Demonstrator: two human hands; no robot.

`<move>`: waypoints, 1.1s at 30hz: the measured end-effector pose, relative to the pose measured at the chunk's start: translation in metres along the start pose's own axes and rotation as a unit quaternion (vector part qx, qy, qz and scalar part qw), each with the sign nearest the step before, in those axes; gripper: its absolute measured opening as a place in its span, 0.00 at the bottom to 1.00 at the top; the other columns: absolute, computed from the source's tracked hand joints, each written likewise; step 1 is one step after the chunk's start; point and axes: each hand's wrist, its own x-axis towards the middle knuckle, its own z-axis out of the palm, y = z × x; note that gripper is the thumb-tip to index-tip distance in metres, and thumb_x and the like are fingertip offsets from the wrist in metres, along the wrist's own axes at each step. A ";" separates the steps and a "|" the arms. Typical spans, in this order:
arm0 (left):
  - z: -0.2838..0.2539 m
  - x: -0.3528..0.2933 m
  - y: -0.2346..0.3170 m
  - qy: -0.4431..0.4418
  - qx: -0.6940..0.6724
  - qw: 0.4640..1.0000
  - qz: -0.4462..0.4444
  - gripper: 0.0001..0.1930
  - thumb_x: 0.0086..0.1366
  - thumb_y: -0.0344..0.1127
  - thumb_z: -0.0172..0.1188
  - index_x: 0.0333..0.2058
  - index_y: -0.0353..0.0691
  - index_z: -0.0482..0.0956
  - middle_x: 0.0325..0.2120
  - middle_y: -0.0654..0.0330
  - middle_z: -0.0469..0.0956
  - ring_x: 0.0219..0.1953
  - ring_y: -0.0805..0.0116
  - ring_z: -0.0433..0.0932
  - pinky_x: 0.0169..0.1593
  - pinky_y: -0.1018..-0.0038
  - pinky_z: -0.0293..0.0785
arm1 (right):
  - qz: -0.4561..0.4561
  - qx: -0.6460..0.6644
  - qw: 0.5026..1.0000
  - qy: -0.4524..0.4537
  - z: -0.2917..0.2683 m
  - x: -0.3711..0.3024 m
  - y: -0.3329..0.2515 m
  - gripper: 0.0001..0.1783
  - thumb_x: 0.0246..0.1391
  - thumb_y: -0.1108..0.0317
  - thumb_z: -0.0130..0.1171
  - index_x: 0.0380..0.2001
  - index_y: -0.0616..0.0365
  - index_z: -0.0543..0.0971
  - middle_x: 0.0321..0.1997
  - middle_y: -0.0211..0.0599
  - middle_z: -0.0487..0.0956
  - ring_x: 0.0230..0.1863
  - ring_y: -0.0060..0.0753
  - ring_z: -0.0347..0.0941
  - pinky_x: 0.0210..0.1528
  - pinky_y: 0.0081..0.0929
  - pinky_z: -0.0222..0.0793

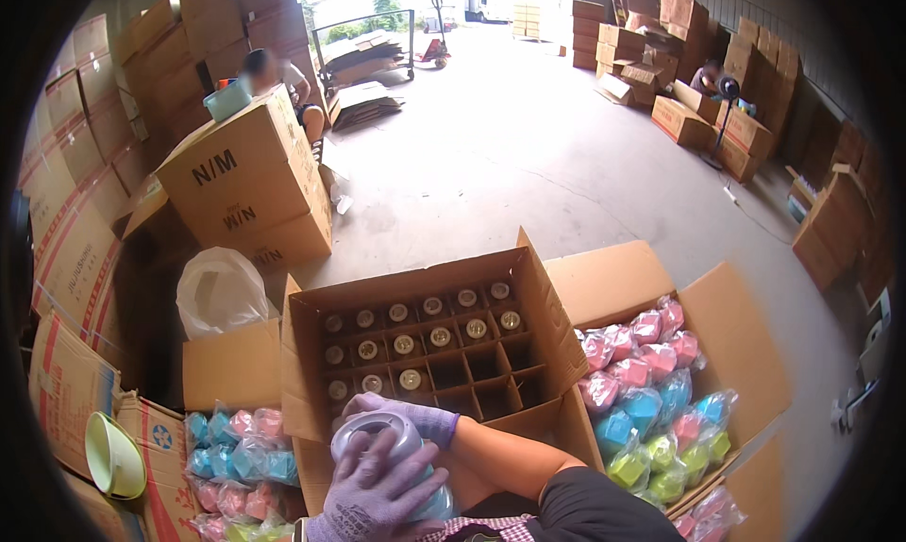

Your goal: The person sits on the floor and assembles small plastic containers by inserting round inserts into the bodies and screwing on lids. They handle pink and blue containers one at a time, repeatedly opening and closing them to check fit.

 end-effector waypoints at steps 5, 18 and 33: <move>0.000 -0.007 -0.063 0.325 -0.265 0.906 -0.050 0.41 0.72 0.70 0.50 0.53 0.29 0.79 0.53 0.42 0.80 0.55 0.44 0.80 0.61 0.47 0.72 | -0.224 -0.056 0.928 0.291 0.012 -0.048 -0.080 0.25 0.74 0.51 0.53 0.58 0.62 0.77 0.60 0.41 0.78 0.63 0.28 0.72 0.63 0.29 0.69; 0.036 -0.009 -0.056 0.251 -0.230 0.936 -0.094 0.49 0.69 0.76 0.45 0.67 0.33 0.64 0.65 0.43 0.69 0.68 0.44 0.68 0.73 0.51 0.57 | -0.055 0.150 0.979 0.123 -0.006 -0.033 -0.036 0.47 0.71 0.33 0.44 0.73 0.66 0.61 0.75 0.49 0.66 0.75 0.42 0.63 0.77 0.42 0.57; 0.051 -0.036 -0.060 0.300 -0.169 0.931 -0.124 0.51 0.73 0.75 0.32 0.69 0.27 0.63 0.64 0.42 0.73 0.73 0.48 0.65 0.78 0.55 0.42 | -0.395 -0.349 0.832 0.175 0.048 -0.088 -0.086 0.54 0.70 0.27 0.32 0.75 0.69 0.57 0.80 0.56 0.57 0.82 0.53 0.49 0.81 0.44 0.39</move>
